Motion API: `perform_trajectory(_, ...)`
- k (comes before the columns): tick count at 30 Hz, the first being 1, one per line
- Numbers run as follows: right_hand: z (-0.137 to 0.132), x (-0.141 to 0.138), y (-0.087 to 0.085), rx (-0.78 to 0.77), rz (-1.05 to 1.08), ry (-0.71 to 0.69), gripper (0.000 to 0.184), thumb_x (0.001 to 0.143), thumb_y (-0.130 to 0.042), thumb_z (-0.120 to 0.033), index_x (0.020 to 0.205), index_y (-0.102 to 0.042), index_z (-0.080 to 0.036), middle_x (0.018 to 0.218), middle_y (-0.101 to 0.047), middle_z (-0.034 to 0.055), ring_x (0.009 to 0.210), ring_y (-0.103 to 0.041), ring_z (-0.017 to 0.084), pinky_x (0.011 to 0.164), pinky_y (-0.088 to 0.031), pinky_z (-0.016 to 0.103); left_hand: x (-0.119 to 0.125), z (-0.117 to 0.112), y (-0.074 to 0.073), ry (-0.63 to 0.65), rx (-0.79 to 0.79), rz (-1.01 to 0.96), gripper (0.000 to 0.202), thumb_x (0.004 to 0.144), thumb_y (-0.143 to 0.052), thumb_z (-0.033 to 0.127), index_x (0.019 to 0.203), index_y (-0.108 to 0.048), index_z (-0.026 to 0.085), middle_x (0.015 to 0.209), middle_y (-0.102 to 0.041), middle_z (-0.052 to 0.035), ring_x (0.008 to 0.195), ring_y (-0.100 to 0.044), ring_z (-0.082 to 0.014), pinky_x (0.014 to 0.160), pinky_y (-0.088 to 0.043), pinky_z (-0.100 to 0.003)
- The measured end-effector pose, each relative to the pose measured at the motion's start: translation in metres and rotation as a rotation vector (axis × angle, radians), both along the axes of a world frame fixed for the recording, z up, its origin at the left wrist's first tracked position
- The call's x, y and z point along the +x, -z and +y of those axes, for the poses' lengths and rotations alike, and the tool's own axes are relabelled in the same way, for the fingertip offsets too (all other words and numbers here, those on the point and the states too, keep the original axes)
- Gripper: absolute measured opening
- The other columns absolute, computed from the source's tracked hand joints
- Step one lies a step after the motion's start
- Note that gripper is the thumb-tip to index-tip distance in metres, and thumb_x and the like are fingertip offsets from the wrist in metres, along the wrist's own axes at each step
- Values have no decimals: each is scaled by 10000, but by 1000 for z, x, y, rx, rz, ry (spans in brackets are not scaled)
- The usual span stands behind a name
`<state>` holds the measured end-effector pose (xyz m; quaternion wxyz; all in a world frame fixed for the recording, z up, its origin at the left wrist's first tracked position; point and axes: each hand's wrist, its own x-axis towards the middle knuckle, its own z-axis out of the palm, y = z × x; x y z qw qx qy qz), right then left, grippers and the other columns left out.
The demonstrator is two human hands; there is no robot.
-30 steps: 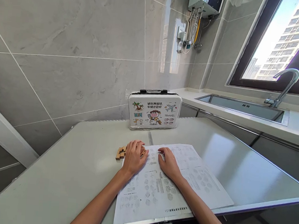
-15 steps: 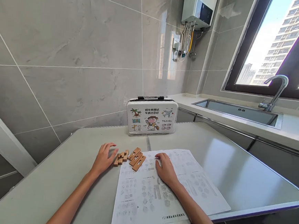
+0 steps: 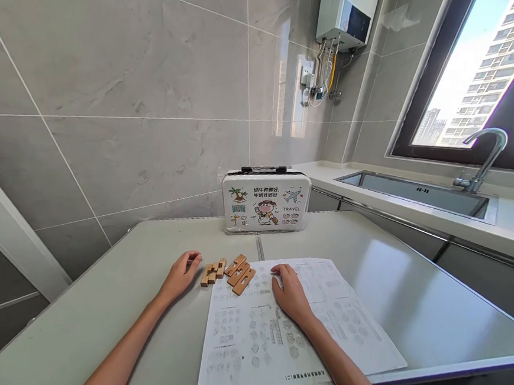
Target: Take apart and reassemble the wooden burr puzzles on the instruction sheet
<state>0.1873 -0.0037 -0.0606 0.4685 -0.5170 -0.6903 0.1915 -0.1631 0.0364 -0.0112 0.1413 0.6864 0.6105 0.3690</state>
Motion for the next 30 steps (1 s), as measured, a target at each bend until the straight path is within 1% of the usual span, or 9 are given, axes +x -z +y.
perform_trajectory(6,-1,1,0,-14,-7,-9,188,935,-462,-198,1062,-598,-227,1130,-647,110,1106,-624,275,993,-515,452,9,-9,-5,113,12,80,494,1043,-311,584,1180,-632,235,1243,-696,-86,1190,-636,-260,1071,-480,-436)
perform_trajectory(10,-2,1,0,-50,-16,-12,198,949,-453,-218,1086,-596,-221,1156,-638,111,1121,-618,271,998,-509,448,13,-12,-6,150,-2,119,489,1057,-299,558,1221,-626,234,1271,-675,-86,1220,-619,-256,1077,-476,-429)
perform_trajectory(16,-3,1,-1,-59,-12,-8,205,951,-454,-229,1088,-606,-225,1165,-643,108,1121,-618,267,982,-515,438,11,-12,-3,167,6,157,467,1061,-312,543,1246,-604,228,1294,-655,-92,1227,-605,-256,1080,-469,-435)
perform_trajectory(21,-2,2,2,-37,-6,-4,201,936,-470,-223,1077,-613,-221,1147,-653,105,1100,-627,264,978,-517,440,14,-15,-5,203,-18,209,472,1018,-430,569,1309,-583,230,1350,-638,-106,1243,-607,-281,1068,-483,-452)
perform_trajectory(26,0,2,3,-39,-11,-14,204,946,-461,-221,1092,-604,-216,1160,-642,109,1113,-614,263,991,-508,445,23,-19,-8,262,-40,269,664,902,-625,624,1439,-504,252,1448,-578,-120,1296,-585,-316,1076,-487,-455)
perform_trajectory(30,0,2,3,-37,-15,-12,196,944,-466,-215,1084,-602,-220,1155,-642,109,1118,-609,266,999,-500,449,32,-20,-8,310,-33,308,737,869,-670,630,1469,-474,250,1463,-566,-127,1322,-561,-335,1081,-483,-464)
